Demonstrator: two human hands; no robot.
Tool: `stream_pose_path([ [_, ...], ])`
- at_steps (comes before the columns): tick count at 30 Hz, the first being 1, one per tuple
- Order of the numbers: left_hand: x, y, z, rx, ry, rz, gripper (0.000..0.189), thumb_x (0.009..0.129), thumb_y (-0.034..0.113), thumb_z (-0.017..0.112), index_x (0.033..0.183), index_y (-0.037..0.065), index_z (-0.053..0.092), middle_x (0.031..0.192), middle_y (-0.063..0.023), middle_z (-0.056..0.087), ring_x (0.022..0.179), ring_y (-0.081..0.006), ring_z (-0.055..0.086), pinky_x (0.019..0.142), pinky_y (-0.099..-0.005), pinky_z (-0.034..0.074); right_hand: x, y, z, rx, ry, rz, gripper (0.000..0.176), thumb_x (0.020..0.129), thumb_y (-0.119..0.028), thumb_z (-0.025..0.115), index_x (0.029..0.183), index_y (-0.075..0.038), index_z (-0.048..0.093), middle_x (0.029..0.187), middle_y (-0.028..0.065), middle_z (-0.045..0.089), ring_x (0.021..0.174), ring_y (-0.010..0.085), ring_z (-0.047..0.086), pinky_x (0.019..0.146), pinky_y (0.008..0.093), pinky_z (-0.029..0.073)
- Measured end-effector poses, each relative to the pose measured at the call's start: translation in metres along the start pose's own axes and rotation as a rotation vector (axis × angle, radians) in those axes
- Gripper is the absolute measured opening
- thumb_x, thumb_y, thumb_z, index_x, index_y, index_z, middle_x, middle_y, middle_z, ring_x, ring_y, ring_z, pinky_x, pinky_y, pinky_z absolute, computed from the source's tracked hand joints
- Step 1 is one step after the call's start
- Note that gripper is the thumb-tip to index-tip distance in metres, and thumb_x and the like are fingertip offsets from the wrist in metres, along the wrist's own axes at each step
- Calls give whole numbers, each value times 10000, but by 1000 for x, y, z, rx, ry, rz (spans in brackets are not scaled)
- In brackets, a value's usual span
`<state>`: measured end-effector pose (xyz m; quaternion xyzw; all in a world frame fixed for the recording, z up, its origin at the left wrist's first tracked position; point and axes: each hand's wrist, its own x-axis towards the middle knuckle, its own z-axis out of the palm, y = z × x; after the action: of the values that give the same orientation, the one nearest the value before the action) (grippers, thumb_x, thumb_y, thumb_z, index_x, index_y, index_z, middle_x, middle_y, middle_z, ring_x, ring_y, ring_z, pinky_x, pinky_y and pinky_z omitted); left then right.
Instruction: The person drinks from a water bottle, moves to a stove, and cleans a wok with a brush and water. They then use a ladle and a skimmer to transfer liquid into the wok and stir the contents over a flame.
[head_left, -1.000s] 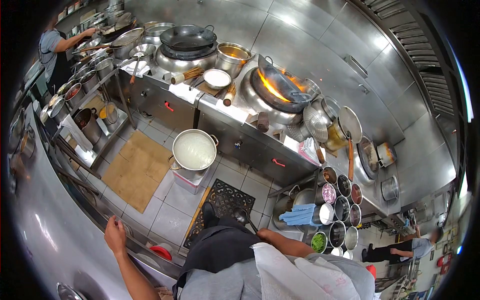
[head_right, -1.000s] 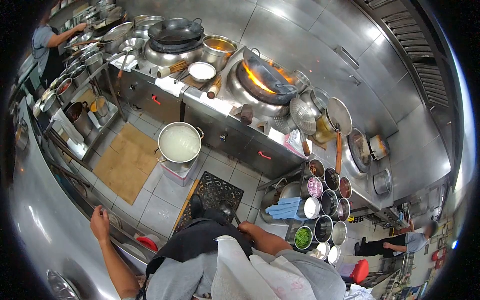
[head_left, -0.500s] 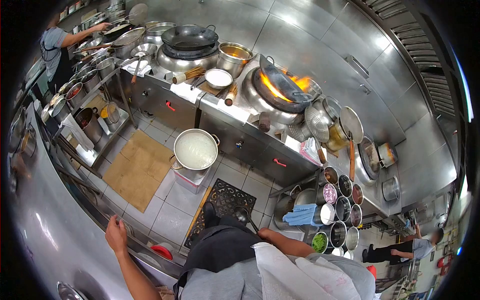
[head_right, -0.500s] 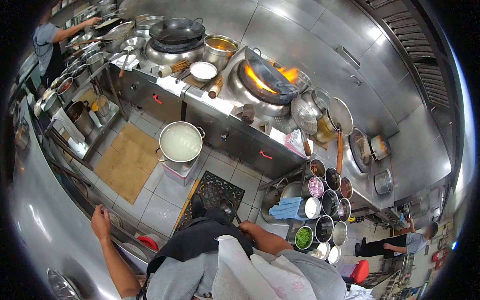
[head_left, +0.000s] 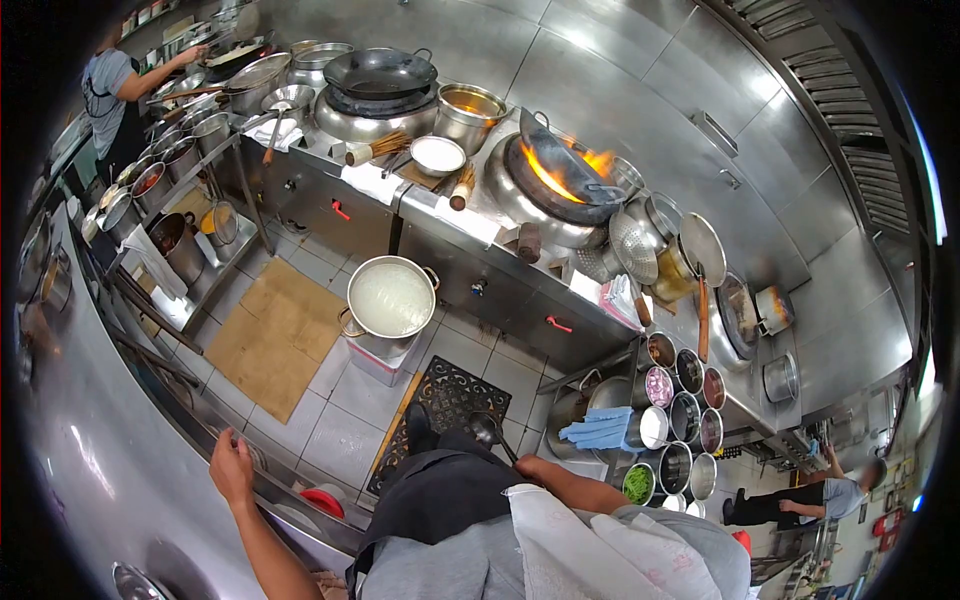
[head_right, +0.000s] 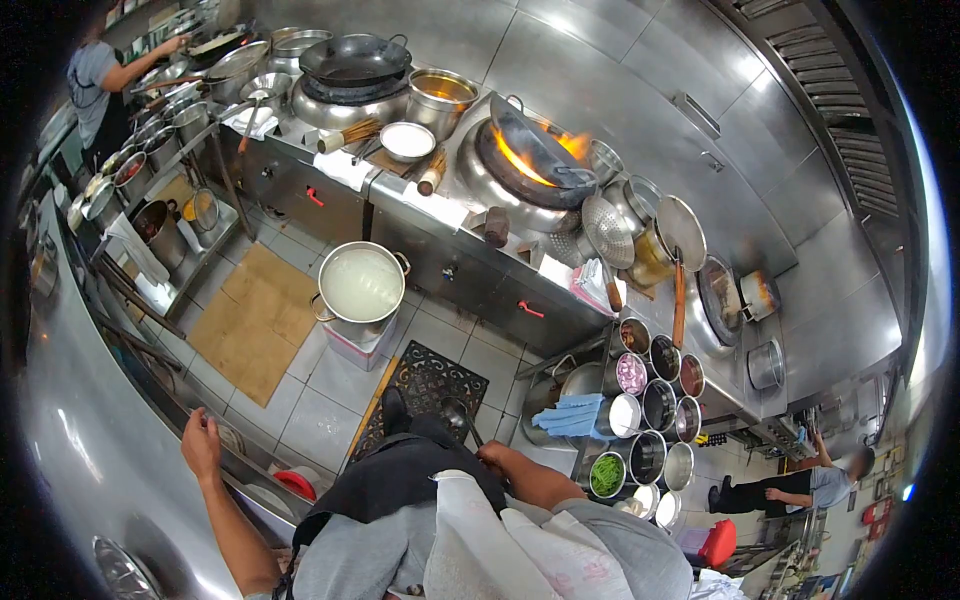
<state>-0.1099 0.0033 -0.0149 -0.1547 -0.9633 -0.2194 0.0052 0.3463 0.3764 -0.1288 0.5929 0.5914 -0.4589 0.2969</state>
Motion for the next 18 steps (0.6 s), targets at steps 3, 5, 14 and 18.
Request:
stream_pose_path([
  [3,0,0,0,-2,1,10,293,874,173,621,1141,54,619,1012,-158,682,932,-329,654,810,-401,503,-13,-10,0,52,36,65,205,767,-126,673,915,14,700,794,103,653,690,189,605,606,399,477],
  [5,0,1,-1,-4,-2,11,294,874,174,620,1143,55,618,1012,-158,682,934,-328,654,813,-403,502,9,2,0,-72,40,8,298,745,-227,682,919,13,718,870,124,687,750,222,643,655,409,494],
  [14,0,3,-2,-3,-3,17,297,877,185,616,1141,49,613,1033,-165,673,953,-340,642,817,-405,497,24,9,3,-169,39,-17,233,774,-201,662,924,-32,720,872,106,694,766,213,646,678,398,500],
  [18,-1,6,-6,-17,-32,-9,300,880,188,612,1143,46,609,1057,-166,668,969,-343,637,826,-410,494,31,23,-1,-420,-14,-297,320,750,-246,681,938,10,721,928,142,703,793,233,661,675,410,501],
])
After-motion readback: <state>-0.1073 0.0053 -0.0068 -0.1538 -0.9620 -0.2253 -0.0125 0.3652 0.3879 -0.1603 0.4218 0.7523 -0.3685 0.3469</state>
